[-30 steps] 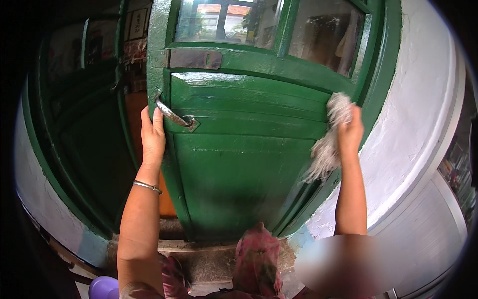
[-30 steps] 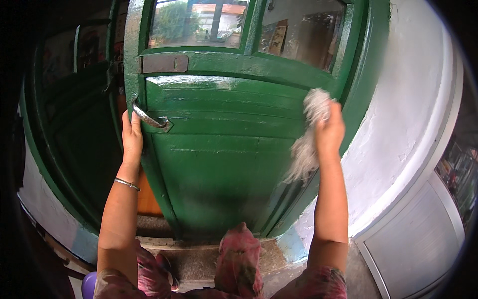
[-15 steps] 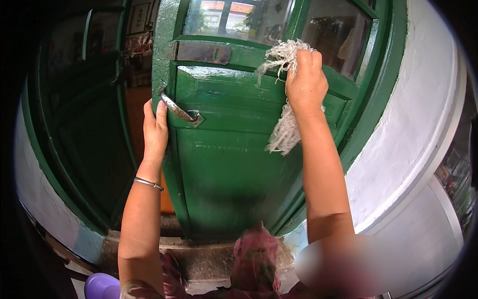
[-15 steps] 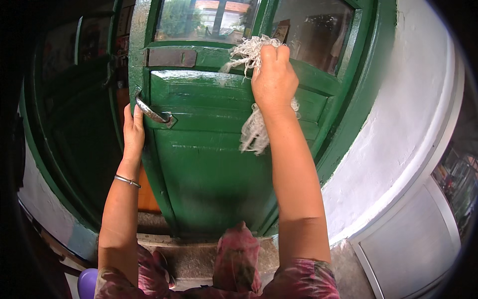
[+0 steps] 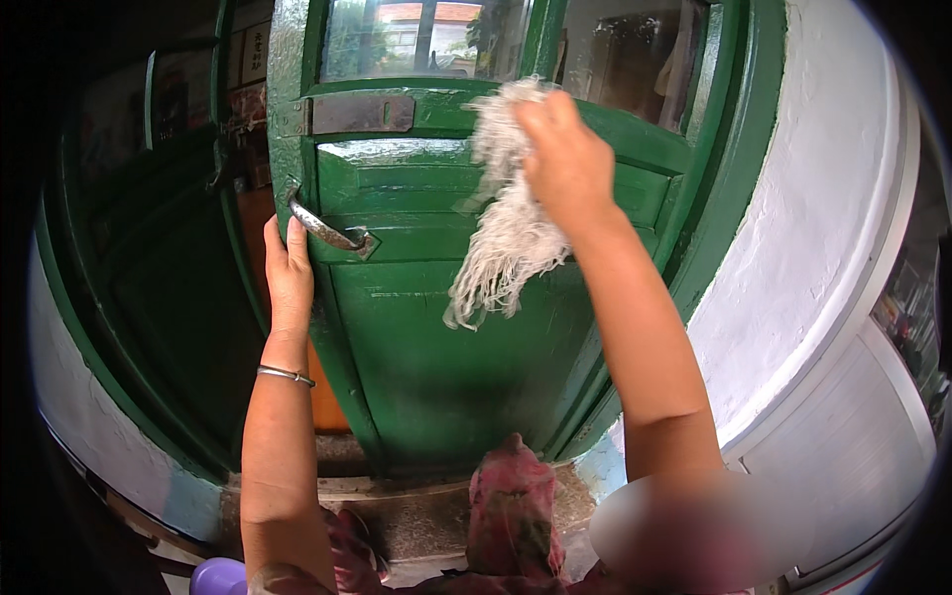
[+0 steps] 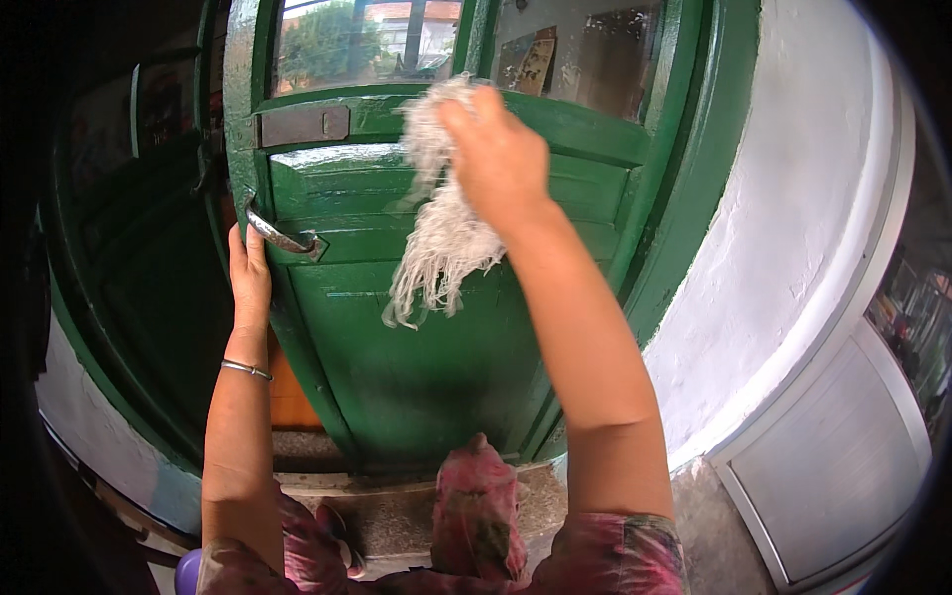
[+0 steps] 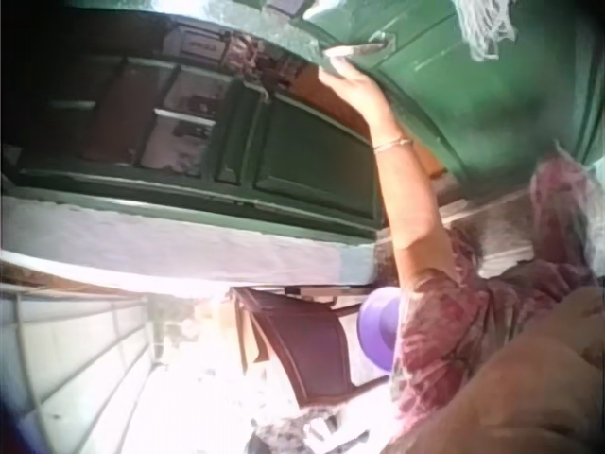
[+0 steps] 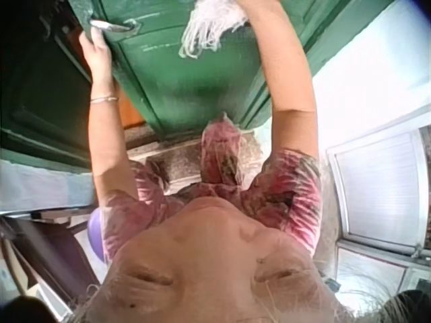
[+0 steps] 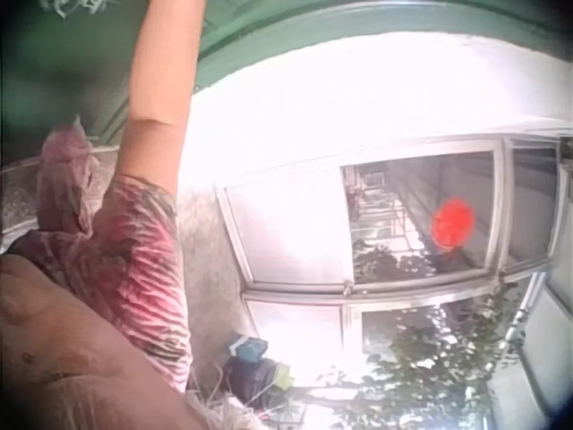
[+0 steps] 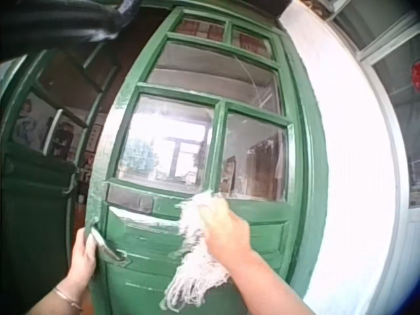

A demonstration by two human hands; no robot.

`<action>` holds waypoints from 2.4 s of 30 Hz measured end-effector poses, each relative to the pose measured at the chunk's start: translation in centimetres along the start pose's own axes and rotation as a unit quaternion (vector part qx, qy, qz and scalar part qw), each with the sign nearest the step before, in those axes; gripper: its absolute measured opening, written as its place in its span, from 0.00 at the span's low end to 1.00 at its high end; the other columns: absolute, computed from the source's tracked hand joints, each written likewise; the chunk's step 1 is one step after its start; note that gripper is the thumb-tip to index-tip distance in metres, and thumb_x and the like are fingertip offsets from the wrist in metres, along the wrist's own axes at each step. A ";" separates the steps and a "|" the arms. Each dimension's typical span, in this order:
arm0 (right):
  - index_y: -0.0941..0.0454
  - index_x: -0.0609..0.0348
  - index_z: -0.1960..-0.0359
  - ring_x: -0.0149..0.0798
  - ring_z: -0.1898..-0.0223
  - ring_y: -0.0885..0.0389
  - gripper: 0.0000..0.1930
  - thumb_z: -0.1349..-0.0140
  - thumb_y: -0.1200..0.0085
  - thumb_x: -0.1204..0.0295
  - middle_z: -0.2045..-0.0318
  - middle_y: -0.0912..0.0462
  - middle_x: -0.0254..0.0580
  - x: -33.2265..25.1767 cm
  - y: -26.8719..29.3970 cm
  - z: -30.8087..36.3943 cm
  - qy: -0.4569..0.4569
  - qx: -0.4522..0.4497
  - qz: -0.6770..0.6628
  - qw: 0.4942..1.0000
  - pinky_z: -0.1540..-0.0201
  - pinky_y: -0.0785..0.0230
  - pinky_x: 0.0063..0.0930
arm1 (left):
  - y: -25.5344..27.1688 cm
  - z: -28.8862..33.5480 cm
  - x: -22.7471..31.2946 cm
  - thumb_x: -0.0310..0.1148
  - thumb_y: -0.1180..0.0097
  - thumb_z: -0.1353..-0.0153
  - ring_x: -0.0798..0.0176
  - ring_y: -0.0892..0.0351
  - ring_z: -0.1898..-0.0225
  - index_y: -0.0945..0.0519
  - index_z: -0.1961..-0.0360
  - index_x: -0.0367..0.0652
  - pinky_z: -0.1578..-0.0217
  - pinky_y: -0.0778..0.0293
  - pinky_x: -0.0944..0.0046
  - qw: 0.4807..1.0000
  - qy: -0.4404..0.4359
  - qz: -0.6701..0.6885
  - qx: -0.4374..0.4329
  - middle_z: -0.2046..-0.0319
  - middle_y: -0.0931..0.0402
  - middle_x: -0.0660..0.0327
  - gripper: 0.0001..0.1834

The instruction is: The person uses a white fibrous cloth to wipe the surface of a green wooden door. They systematically clean the door panels, the handle, and the frame, moving from the upper sections down to the lower edges and the threshold area.

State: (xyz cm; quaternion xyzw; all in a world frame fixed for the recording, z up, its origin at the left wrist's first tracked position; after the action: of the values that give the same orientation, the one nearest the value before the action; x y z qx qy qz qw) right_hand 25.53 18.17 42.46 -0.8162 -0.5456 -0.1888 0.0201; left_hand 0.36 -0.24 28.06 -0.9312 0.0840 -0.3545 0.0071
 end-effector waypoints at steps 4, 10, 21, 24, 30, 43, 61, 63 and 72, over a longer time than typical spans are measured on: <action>0.24 0.46 0.57 0.51 0.63 0.20 0.23 0.56 0.41 0.82 0.57 0.26 0.40 6.1 2.3 3.6 -0.089 0.014 0.064 0.994 0.65 0.25 0.42 | -0.1 -0.2 -0.8 0.47 0.56 0.28 0.56 0.25 0.51 0.32 0.43 0.38 0.48 0.31 0.61 1.000 -0.010 0.003 -0.023 0.52 0.24 0.50 0.24; 0.24 0.54 0.53 0.53 0.56 0.21 0.18 0.49 0.45 0.79 0.56 0.20 0.46 18.1 6.0 9.2 -0.273 0.121 0.035 0.954 0.50 0.29 0.37 | -0.6 0.2 0.7 0.44 0.54 0.28 0.55 0.24 0.53 0.33 0.45 0.37 0.50 0.30 0.60 0.999 -0.015 0.024 -0.017 0.54 0.24 0.48 0.22; 0.28 0.47 0.59 0.52 0.66 0.22 0.23 0.58 0.39 0.81 0.60 0.28 0.40 2.2 0.7 -0.1 -0.080 0.057 0.057 0.994 0.68 0.28 0.43 | -0.5 0.2 0.8 0.45 0.51 0.30 0.49 0.24 0.50 0.33 0.45 0.37 0.48 0.31 0.57 0.998 0.006 0.062 -0.014 0.53 0.24 0.46 0.23; 0.27 0.45 0.56 0.52 0.67 0.22 0.25 0.58 0.38 0.81 0.60 0.28 0.39 0.8 0.0 -1.2 -0.056 0.041 0.065 0.996 0.68 0.27 0.43 | -0.5 0.3 0.4 0.45 0.51 0.30 0.49 0.24 0.50 0.34 0.45 0.37 0.48 0.30 0.57 0.998 -0.003 0.066 -0.010 0.52 0.24 0.45 0.23; 0.25 0.46 0.51 0.49 0.68 0.21 0.26 0.57 0.40 0.81 0.62 0.28 0.42 -5.2 -1.3 -2.8 0.022 0.003 0.052 0.998 0.69 0.27 0.41 | -0.4 0.3 0.5 0.46 0.51 0.31 0.44 0.25 0.49 0.33 0.45 0.37 0.49 0.30 0.55 0.998 -0.002 0.059 -0.005 0.51 0.25 0.43 0.24; 0.26 0.59 0.51 0.32 0.58 0.22 0.21 0.49 0.42 0.82 0.60 0.20 0.42 -18.0 -2.4 -0.8 -0.064 -0.257 -0.508 0.820 0.51 0.30 0.27 | -1.2 -0.1 -1.9 0.48 0.46 0.35 0.45 0.25 0.48 0.33 0.45 0.41 0.49 0.30 0.54 0.989 0.074 0.125 -0.041 0.50 0.26 0.44 0.27; 0.45 0.62 0.30 0.38 0.41 0.28 0.34 0.41 0.54 0.81 0.39 0.30 0.46 -9.9 -5.7 2.3 -0.324 0.005 -0.764 0.558 0.38 0.35 0.32 | -0.6 0.3 0.2 0.48 0.49 0.32 0.43 0.25 0.50 0.33 0.45 0.37 0.49 0.30 0.55 0.998 0.008 0.064 -0.016 0.51 0.25 0.42 0.26; 0.45 0.61 0.30 0.37 0.42 0.28 0.34 0.41 0.54 0.81 0.39 0.30 0.46 -9.8 -5.7 2.4 -0.319 0.010 -0.761 0.565 0.40 0.33 0.33 | -0.6 0.3 0.3 0.48 0.49 0.32 0.43 0.25 0.50 0.33 0.45 0.37 0.49 0.30 0.55 0.998 0.009 0.065 -0.015 0.52 0.25 0.42 0.26; 0.35 0.59 0.38 0.34 0.68 0.21 0.24 0.32 0.55 0.61 0.43 0.24 0.41 -9.4 -4.9 2.6 -0.429 0.037 -0.797 0.424 0.79 0.27 0.28 | -0.4 0.5 0.4 0.47 0.49 0.32 0.43 0.25 0.49 0.33 0.45 0.37 0.49 0.30 0.54 0.997 0.009 0.074 -0.012 0.51 0.25 0.43 0.25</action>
State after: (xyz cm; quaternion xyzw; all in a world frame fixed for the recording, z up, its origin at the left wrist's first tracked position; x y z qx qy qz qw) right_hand 18.71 12.51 36.15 0.0080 -0.8975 0.2738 -0.3457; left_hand 1.00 0.09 27.97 -0.9192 0.1572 -0.3604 0.0210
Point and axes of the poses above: each hand's wrist, its own z-axis away from the middle knuckle, its own y-axis out of the back of the hand, x = y × z, the point moved 5 cm from there along -z, towards the middle knuckle
